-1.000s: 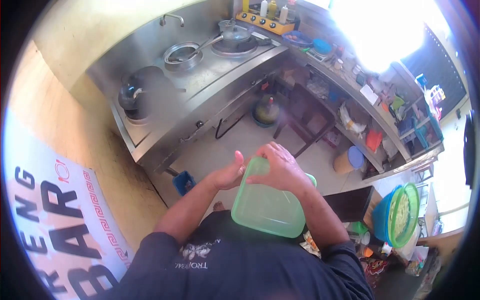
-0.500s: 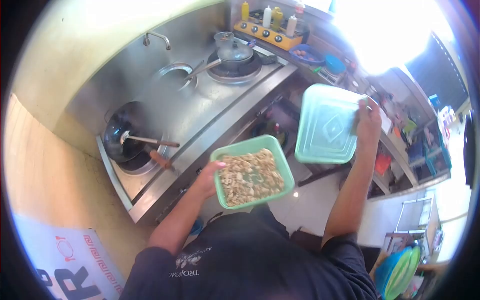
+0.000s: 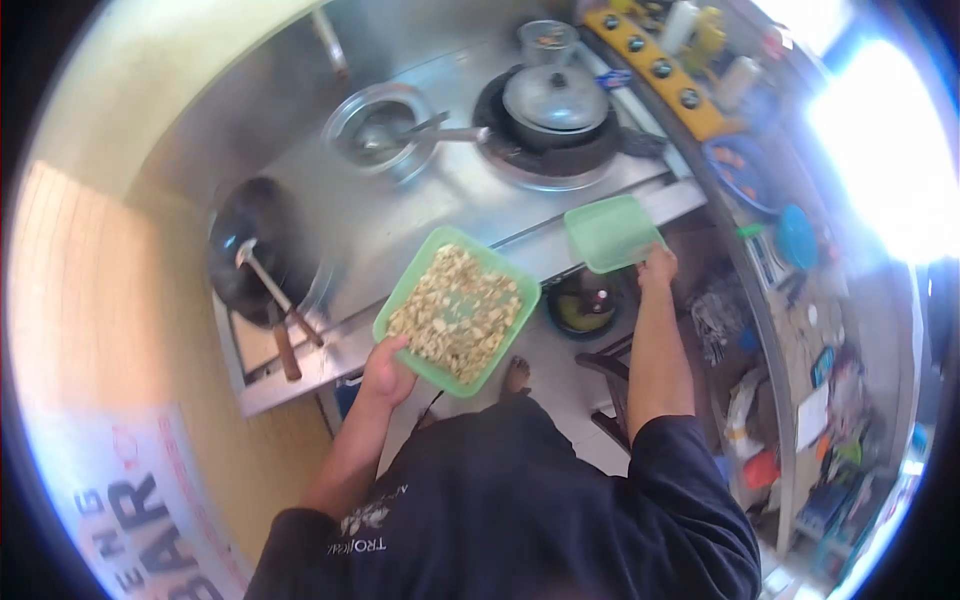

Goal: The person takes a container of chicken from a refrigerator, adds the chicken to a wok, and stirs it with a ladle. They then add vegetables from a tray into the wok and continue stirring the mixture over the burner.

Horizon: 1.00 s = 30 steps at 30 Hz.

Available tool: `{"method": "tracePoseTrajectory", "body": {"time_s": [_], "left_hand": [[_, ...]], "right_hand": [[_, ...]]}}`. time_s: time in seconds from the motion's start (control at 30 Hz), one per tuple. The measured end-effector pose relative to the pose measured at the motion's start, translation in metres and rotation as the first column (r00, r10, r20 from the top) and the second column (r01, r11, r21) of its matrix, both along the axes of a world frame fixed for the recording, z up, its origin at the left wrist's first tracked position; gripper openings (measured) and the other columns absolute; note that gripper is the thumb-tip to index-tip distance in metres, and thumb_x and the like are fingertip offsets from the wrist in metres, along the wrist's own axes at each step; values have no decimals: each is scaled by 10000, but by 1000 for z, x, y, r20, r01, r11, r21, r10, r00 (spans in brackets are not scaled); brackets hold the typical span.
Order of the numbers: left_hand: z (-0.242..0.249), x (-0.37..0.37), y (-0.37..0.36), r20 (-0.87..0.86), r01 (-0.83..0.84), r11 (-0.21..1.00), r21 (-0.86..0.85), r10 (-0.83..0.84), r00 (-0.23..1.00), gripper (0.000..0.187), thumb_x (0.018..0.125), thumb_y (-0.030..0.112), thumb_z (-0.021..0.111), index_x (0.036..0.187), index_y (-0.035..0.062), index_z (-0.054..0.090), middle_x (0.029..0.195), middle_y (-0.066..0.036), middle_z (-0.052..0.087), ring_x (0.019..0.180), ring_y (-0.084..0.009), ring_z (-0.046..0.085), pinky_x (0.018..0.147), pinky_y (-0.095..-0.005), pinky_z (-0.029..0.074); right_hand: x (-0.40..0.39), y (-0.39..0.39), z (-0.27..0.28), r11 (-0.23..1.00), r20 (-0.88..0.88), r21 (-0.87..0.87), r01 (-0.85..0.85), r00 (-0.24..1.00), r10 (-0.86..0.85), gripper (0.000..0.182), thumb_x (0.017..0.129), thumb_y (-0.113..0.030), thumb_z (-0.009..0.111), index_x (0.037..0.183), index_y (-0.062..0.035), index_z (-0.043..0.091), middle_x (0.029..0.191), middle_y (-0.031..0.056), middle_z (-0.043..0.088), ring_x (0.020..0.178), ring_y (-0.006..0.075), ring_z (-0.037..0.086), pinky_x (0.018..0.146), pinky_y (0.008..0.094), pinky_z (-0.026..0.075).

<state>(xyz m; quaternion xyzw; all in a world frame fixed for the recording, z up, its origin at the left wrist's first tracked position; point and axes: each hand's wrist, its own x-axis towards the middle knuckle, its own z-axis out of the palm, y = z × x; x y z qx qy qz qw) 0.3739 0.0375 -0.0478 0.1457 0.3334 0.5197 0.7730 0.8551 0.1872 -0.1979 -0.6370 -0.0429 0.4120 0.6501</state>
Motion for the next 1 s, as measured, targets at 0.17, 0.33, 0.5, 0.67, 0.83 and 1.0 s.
{"method": "tracePoseTrajectory", "body": {"time_s": [0.17,0.33,0.5,0.67,0.83,1.0], "left_hand": [[-9,8,-1,50,-134,988,77,130,990,620,845,94,534,1408,112,273,1359,-116,410,1246,-274,420,1051,-443,341],[-1,31,-1,-58,-334,931,144,345,937,528,939,305,498,1375,110,273,1358,-110,390,1245,-259,412,1038,-440,351],[12,24,-10,-183,-447,881,155,470,863,515,964,455,413,1344,138,270,1302,-108,412,1196,-249,449,980,-431,409],[32,-10,-27,-237,-462,886,53,460,856,476,964,455,419,1324,176,283,1235,-89,434,1111,-231,489,896,-423,464],[28,-58,-38,-245,-492,863,116,505,827,441,969,393,451,1304,143,309,1203,-97,449,1096,-209,488,863,-400,472],[32,-102,-48,-272,-476,850,225,524,808,431,967,363,465,1290,113,327,1160,-102,472,1048,-185,501,804,-382,484]], "right_hand": [[-11,26,-5,972,90,-206,-109,988,129,449,829,-184,650,1183,56,511,1093,172,577,949,303,603,764,416,524],[-110,-4,136,882,640,109,-459,711,291,329,900,-76,571,1213,9,514,1135,135,577,997,193,569,871,317,470],[-328,-40,223,-116,794,-437,-892,-443,416,451,819,-266,650,1190,-23,564,1276,230,500,1187,373,479,1008,413,378],[-395,-66,200,-114,790,-537,-835,-546,277,435,821,-261,634,1171,-15,559,1243,235,524,1170,357,498,979,418,396],[-456,-99,206,-384,614,-241,-892,-446,651,364,849,-253,534,1110,-2,574,1098,256,581,1045,390,559,897,435,437],[-493,-110,233,-356,493,-430,-830,-546,677,356,860,-242,519,1124,-10,576,1118,242,585,1036,369,575,884,407,451]]}}
